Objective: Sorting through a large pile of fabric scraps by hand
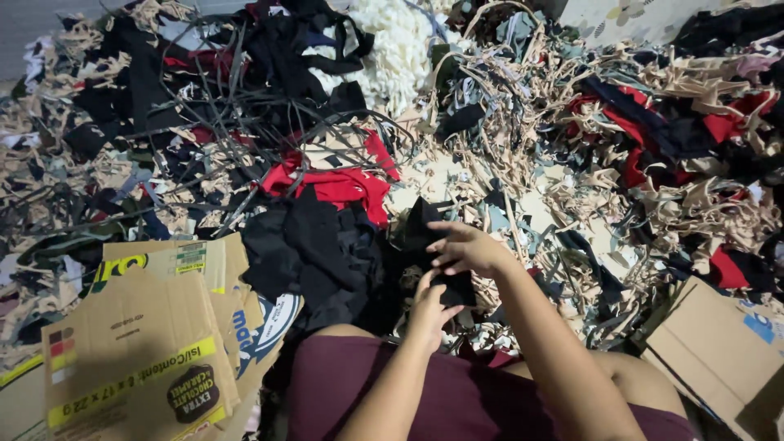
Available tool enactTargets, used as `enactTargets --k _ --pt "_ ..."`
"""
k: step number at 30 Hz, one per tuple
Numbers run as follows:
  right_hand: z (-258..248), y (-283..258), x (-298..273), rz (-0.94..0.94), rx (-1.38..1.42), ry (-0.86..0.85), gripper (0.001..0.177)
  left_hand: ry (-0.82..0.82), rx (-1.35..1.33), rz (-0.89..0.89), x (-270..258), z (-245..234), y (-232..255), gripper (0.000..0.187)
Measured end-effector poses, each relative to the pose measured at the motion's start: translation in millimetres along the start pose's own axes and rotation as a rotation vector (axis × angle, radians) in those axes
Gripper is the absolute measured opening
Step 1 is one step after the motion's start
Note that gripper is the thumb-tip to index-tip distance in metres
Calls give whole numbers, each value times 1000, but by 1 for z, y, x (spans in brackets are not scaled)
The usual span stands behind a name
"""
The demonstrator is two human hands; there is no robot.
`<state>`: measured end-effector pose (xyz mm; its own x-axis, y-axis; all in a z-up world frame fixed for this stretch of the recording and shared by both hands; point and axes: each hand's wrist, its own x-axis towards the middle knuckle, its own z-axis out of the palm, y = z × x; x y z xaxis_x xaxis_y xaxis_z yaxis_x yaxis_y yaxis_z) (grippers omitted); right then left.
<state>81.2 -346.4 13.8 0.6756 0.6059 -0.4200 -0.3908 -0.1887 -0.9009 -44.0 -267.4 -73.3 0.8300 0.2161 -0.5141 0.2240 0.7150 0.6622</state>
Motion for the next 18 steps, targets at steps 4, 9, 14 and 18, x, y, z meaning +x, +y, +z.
enactTargets --k 4,9,14,18 --pt "-10 20 18 -115 -143 92 45 -1 18 9 -6 3 9 57" --pt "-4 47 28 -174 -1166 293 50 65 -12 -14 11 -3 -6 62" --pt "-3 55 34 -185 -1208 307 31 93 13 19 11 0 -7 53" --pt "-11 67 45 -248 -1132 318 18 106 47 42 16 -4 -7 44"
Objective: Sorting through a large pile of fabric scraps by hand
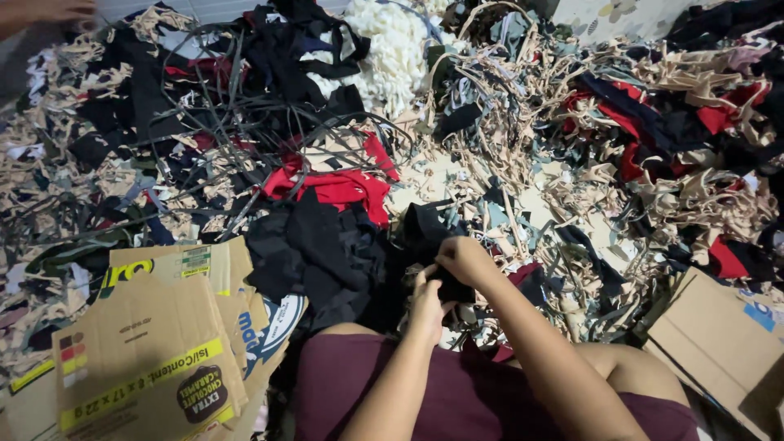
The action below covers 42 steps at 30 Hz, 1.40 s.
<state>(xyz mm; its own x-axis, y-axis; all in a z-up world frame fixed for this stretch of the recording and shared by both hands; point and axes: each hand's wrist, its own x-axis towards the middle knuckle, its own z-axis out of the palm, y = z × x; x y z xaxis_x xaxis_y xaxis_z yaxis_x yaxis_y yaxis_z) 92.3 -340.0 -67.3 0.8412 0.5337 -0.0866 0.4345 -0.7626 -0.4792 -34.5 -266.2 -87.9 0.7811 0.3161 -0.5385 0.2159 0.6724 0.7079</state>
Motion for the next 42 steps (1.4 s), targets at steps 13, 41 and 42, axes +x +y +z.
enactTargets --k 13,41,42 --pt "-23 -46 -10 49 113 114 37 20 100 23 14 -4 -18 35" --pt "-176 -96 -128 -23 1424 288 44 -259 487 895 -103 22 105 10" --pt "-178 -98 -134 -25 1312 317 51 -271 475 850 -110 24 115 17"
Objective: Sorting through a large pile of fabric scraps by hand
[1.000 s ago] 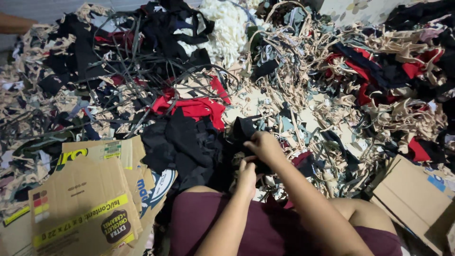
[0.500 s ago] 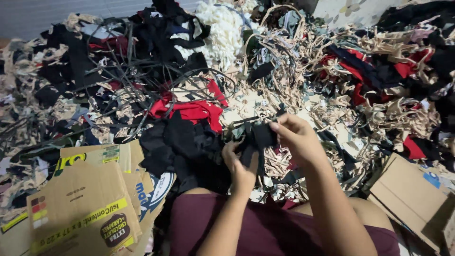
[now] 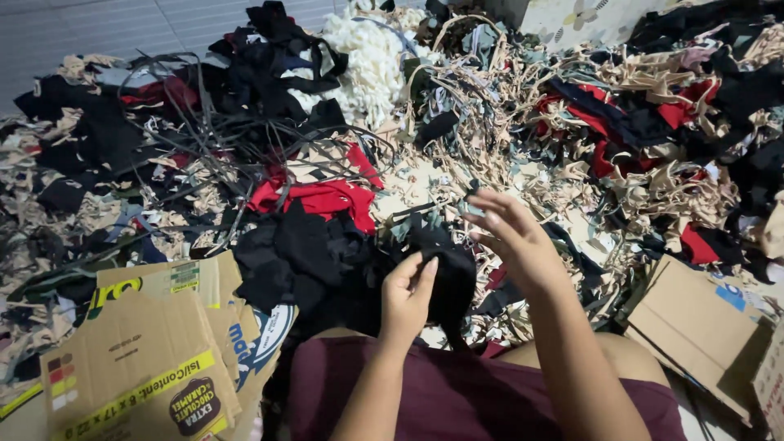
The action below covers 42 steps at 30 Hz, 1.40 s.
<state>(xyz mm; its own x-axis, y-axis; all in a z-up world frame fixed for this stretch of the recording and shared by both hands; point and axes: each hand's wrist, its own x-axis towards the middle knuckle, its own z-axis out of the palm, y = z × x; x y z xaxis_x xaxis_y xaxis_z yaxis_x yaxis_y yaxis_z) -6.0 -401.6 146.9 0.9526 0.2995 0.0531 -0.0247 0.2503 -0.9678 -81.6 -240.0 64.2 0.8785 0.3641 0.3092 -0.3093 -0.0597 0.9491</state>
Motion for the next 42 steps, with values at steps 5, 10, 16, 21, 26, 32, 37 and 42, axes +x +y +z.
enactTargets --k 5,10,16,21,26,32,37,42 --pt "5 -21 -24 -188 -360 -214 50 -122 102 47 -2 -8 23 26" --pt "5 -29 -33 -212 -623 -334 46 -190 150 69 -5 -15 53 2" --pt "4 -24 -22 -289 -520 -478 11 -138 39 483 -1 -22 20 58" --pt "-33 23 29 -161 -432 -390 19 -279 15 -443 -17 4 -8 78" --pt "-37 87 91 -115 -594 -167 20 -13 -151 -502 -47 30 -142 27" --pt "-30 179 172 -198 -814 -148 22 155 -38 -659 -35 23 -134 56" --pt "-19 220 213 -229 -919 -153 23 147 133 -639 -25 18 -115 69" --pt "-17 230 219 -180 -1127 -171 18 113 183 -447 -27 21 -128 75"
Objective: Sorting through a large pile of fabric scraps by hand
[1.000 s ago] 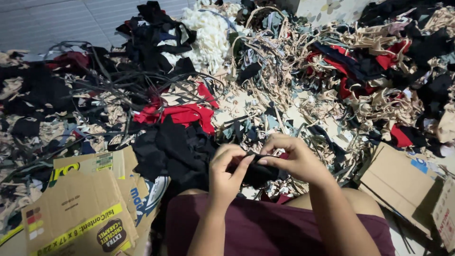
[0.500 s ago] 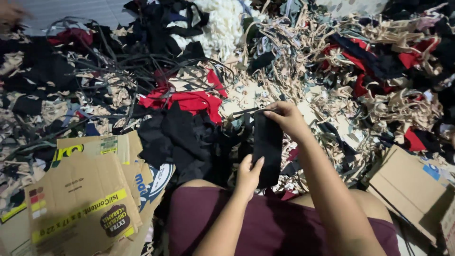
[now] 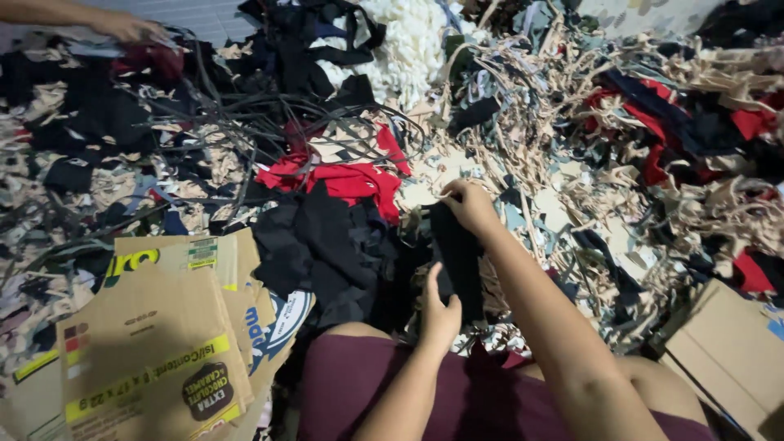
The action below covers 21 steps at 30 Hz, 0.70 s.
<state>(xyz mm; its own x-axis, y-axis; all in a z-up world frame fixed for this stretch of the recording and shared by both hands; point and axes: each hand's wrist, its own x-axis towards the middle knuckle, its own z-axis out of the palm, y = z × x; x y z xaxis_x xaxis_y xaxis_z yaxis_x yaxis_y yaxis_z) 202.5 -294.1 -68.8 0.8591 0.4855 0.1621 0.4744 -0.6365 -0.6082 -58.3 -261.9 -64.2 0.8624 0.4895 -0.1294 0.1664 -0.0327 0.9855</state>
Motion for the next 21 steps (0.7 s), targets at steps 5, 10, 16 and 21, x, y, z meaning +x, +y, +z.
enactTargets --k 5,10,16,21 --pt "-27 -51 -64 -228 -459 198 10 -34 91 -75 17 14 -42 71" --pt "17 -34 -111 -198 -588 25 30 61 101 47 27 28 -82 74" --pt "20 -28 -123 -287 -655 107 55 208 285 373 14 14 -61 56" --pt "-43 -61 -147 -105 -452 138 56 299 582 567 -4 -6 26 47"
